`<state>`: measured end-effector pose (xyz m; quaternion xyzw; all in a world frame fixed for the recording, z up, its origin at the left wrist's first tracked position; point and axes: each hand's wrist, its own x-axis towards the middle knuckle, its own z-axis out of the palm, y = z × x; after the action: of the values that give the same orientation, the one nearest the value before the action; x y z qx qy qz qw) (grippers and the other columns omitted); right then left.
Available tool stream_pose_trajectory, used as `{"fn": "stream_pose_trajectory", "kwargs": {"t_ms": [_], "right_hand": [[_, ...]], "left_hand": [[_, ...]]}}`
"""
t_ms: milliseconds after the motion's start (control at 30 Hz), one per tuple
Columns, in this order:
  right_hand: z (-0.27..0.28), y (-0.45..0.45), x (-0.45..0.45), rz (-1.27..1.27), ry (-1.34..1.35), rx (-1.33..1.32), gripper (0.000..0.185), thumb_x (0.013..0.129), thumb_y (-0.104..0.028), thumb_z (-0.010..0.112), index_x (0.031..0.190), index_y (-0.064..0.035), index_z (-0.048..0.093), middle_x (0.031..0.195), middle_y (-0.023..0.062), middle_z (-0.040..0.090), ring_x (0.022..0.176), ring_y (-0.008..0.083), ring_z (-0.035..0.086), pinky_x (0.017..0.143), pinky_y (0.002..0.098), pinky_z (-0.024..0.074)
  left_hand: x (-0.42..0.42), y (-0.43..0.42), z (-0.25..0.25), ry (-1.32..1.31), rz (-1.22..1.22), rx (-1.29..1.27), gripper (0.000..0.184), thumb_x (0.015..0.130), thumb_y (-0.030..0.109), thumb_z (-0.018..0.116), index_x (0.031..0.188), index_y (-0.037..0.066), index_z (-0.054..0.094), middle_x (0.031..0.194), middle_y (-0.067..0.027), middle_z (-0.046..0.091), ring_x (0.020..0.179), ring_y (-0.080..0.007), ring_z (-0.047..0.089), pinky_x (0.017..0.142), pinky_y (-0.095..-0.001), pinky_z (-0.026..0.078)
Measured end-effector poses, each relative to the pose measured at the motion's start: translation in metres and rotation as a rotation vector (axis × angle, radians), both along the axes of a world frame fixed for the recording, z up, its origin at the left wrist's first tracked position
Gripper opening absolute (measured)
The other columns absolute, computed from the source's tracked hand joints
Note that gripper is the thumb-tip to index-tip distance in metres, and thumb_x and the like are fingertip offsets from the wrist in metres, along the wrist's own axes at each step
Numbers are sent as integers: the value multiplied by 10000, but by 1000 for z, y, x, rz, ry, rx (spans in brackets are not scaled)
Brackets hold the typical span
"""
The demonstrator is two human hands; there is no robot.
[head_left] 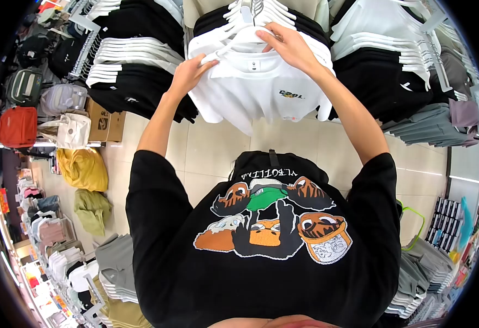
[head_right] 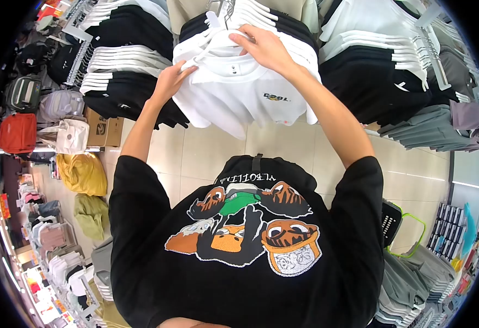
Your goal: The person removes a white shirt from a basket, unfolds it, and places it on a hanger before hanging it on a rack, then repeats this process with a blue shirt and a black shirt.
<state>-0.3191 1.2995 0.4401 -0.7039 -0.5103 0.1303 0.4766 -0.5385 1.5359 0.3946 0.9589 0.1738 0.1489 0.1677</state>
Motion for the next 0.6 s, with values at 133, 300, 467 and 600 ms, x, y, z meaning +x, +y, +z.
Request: {"fn": "stream_pose_trajectory", "kwargs": {"t_ms": [133, 300, 467, 600], "right_hand": [[-25, -7, 12, -27, -46, 87, 394, 1053, -358, 604, 1230, -7, 628, 1068, 137, 746, 986, 211, 724, 899, 313, 520], [-67, -88, 15, -220, -231, 105, 341, 1018, -274, 651, 1280, -55, 631, 1226, 128, 697, 1160, 291, 658, 990, 359, 501], [-112, -138, 26, -490, -146, 19, 308, 1021, -325, 640, 1205, -82, 675, 1061, 119, 709, 927, 294, 672, 842, 363, 522], [-107, -140, 23, -546, -113, -120, 310, 1050, -345, 605, 1223, -95, 667, 877, 107, 710, 764, 188, 640, 763, 301, 507]], "left_hand": [[3, 6, -11, -40, 48, -113, 449, 971, 510, 652, 1062, 71, 675, 860, -195, 697, 863, -416, 666, 740, -460, 510], [-23, 17, -30, -210, 108, -135, 414, 1038, 445, 581, 1212, 71, 624, 992, -199, 713, 945, -408, 682, 817, -430, 523], [-41, 40, -48, -128, 114, -99, 394, 1067, 422, 531, 1221, 66, 603, 994, -202, 712, 958, -420, 683, 819, -447, 526], [-28, 49, -41, -13, 124, -36, 415, 1070, 448, 511, 1093, 48, 619, 859, -192, 691, 841, -434, 664, 716, -477, 501]]}}
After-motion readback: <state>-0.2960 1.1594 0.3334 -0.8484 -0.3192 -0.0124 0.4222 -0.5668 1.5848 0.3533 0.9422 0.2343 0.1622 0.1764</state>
